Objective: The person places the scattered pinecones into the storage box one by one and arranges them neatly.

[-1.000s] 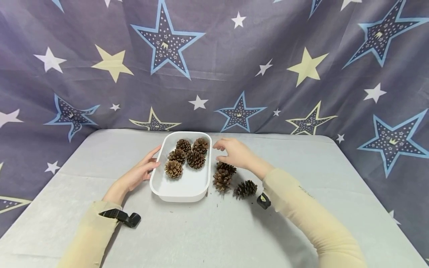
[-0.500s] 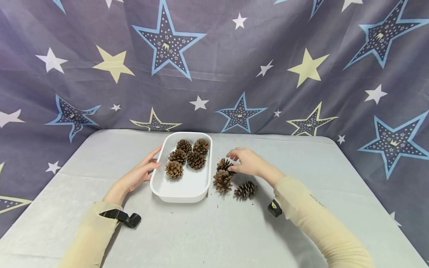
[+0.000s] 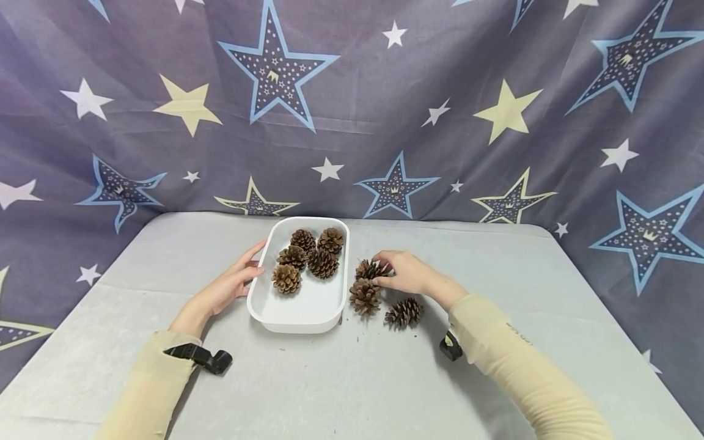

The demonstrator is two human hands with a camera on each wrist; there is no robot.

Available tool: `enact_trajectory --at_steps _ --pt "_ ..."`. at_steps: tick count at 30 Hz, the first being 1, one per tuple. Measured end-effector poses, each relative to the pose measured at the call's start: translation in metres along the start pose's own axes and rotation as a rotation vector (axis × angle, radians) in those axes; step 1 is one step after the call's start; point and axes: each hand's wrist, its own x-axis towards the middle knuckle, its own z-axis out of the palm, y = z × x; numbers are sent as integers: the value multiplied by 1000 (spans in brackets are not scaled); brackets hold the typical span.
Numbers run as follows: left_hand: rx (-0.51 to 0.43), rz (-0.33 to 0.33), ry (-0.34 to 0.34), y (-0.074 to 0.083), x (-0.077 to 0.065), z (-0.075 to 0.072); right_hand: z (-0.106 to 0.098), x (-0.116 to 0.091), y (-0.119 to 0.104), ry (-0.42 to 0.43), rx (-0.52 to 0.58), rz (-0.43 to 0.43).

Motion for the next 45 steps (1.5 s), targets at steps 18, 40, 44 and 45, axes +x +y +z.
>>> enact_trajectory --at_steps 18,40,44,45 --pt "6 8 3 -1 0 -1 -1 3 -3 72 24 -23" --pt "3 9 5 -1 -1 -1 -28 10 -17 246 25 -86" --pt "-3 1 1 8 -6 3 -31 13 -26 245 20 -91" --pt "-2 -3 1 8 -6 3 -31 13 -29 243 20 -91"
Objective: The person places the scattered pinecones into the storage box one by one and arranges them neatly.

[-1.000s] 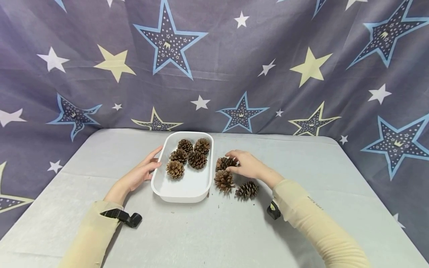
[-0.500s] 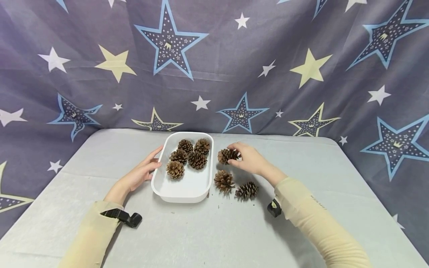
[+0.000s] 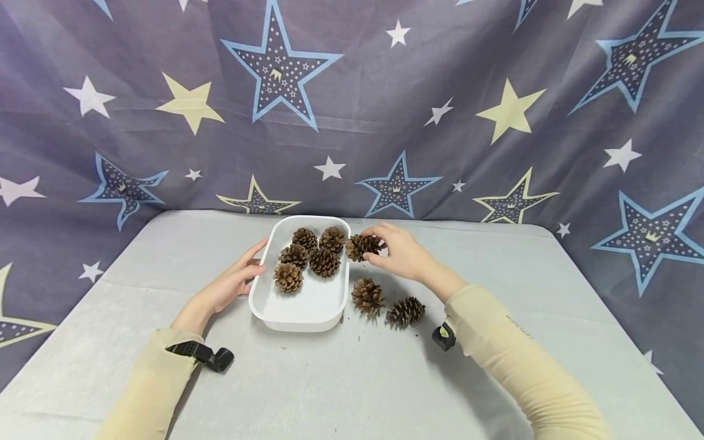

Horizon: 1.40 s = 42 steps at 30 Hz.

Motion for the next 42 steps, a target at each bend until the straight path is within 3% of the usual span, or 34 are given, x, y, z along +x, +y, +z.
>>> enact_trajectory --at_steps 10,19,24,33,42 --pt "4 -2 4 -11 6 -6 10 9 -16 -5 27 -59" --pt "3 0 0 -7 3 -3 21 19 -33 -92 42 -75" --pt "6 8 -10 5 -4 2 29 22 -38 -132 46 -139" --pt "10 6 -6 17 -10 6 41 27 -46 -230 -31 -168" --pt "1 4 -6 3 -2 1 49 29 -49 -275 -96 -153"
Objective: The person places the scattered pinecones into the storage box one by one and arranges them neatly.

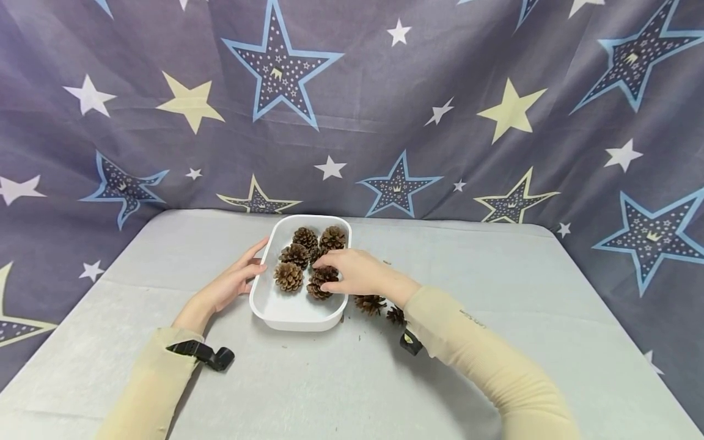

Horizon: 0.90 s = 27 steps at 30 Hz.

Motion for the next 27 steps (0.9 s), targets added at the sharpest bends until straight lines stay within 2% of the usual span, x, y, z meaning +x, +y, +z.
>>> enact_trajectory --at_steps 4,9,19,23,27 --pt "1 -2 6 -9 6 -4 0 2 0 -15 -13 -1" --pt "2 6 3 -13 7 -5 0 4 0 -25 -7 2" --pt "-4 -1 6 -12 8 -5 5 8 3 -10 -16 36" --pt "4 -13 5 0 1 0 4 7 4 -6 -10 33" --pt "0 -18 9 -2 3 -1 2 6 3 -5 -4 34"
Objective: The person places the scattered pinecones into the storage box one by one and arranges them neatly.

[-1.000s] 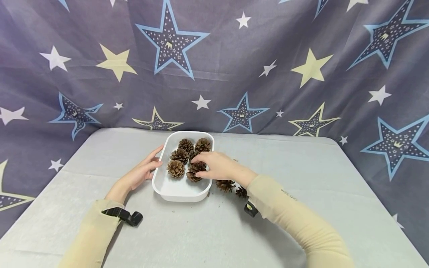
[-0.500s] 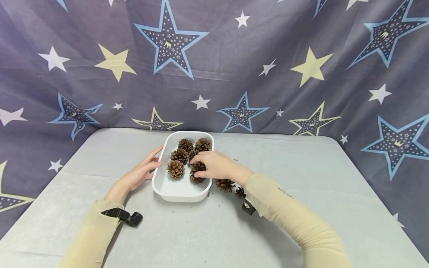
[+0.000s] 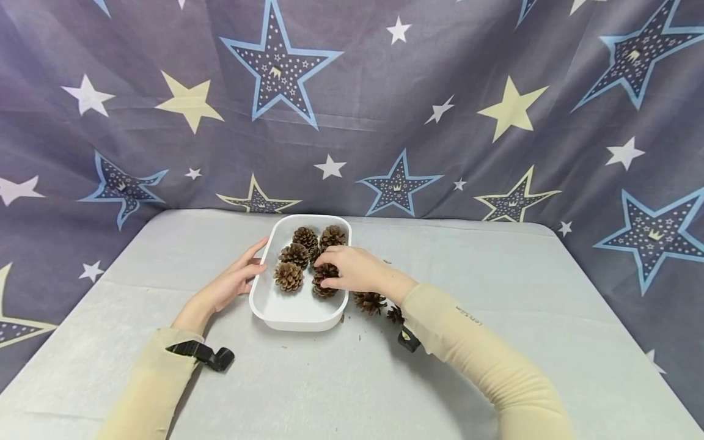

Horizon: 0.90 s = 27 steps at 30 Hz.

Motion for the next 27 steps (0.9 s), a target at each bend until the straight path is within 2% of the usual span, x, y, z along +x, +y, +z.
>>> enact_trajectory --at_steps 4,9,15,21,27 --pt "-8 8 0 -9 5 -4 -3 0 -1 3 13 6" --pt "-1 17 2 -8 5 -4 -7 -2 2 17 8 -4" --pt "1 17 0 -7 5 -3 -14 -8 8 51 2 -54" --pt "-12 36 -5 -9 5 -4 -22 -18 15 94 -5 -61" --pt "-9 30 -4 -8 4 -4 -24 -34 24 88 11 -45"
